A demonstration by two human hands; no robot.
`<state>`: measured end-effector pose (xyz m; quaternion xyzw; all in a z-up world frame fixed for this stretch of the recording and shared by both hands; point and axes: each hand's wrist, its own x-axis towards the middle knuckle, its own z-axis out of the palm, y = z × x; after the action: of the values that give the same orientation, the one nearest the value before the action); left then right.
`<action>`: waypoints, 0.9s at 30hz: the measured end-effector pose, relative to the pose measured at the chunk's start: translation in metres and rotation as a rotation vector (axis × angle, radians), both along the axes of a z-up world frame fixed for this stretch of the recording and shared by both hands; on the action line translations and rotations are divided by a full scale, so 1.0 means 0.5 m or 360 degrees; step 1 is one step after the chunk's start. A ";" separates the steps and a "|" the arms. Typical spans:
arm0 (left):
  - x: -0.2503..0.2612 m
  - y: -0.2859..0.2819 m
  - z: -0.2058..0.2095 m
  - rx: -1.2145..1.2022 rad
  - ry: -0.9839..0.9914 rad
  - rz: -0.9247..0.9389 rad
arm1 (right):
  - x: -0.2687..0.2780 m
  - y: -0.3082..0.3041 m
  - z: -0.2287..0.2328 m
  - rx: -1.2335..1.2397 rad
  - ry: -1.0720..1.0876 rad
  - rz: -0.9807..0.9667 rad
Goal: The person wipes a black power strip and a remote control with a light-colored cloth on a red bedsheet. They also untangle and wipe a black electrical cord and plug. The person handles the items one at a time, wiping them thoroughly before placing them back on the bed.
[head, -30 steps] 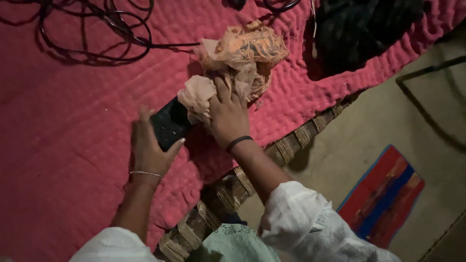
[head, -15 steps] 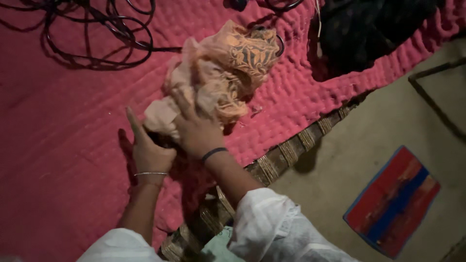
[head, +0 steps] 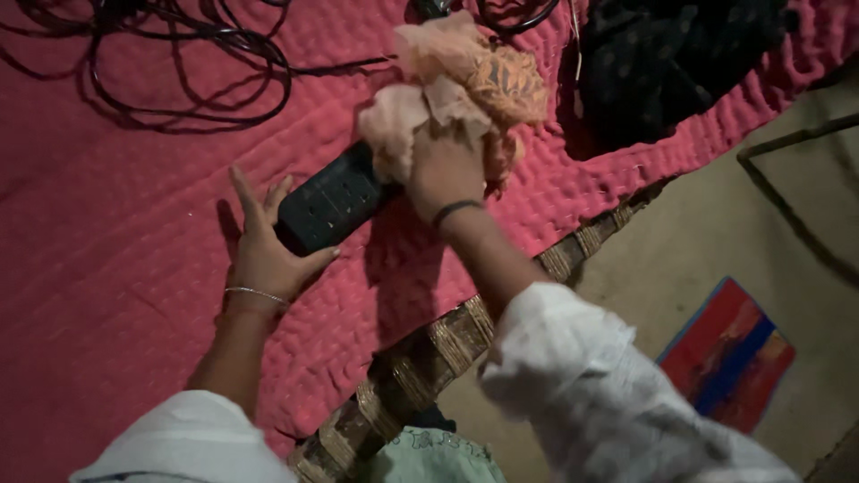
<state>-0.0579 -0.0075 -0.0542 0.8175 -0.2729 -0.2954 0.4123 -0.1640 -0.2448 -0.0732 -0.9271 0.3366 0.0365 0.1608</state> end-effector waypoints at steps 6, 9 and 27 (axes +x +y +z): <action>0.017 -0.017 0.038 0.0537 0.0117 -0.0007 | 0.024 0.199 -0.030 0.0023 -0.0169 0.0174; 0.011 -0.012 0.039 0.0710 0.0412 0.0229 | 0.043 0.292 0.004 0.0256 -0.0094 0.0170; 0.021 -0.006 -0.001 0.0145 -0.0282 -0.0241 | -0.025 -0.001 -0.011 -0.0146 -0.0072 0.0202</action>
<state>-0.0476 -0.0106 -0.0545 0.8354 -0.3554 -0.2645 0.3255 -0.1765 -0.2455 -0.0787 -0.9536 0.2746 0.0101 0.1233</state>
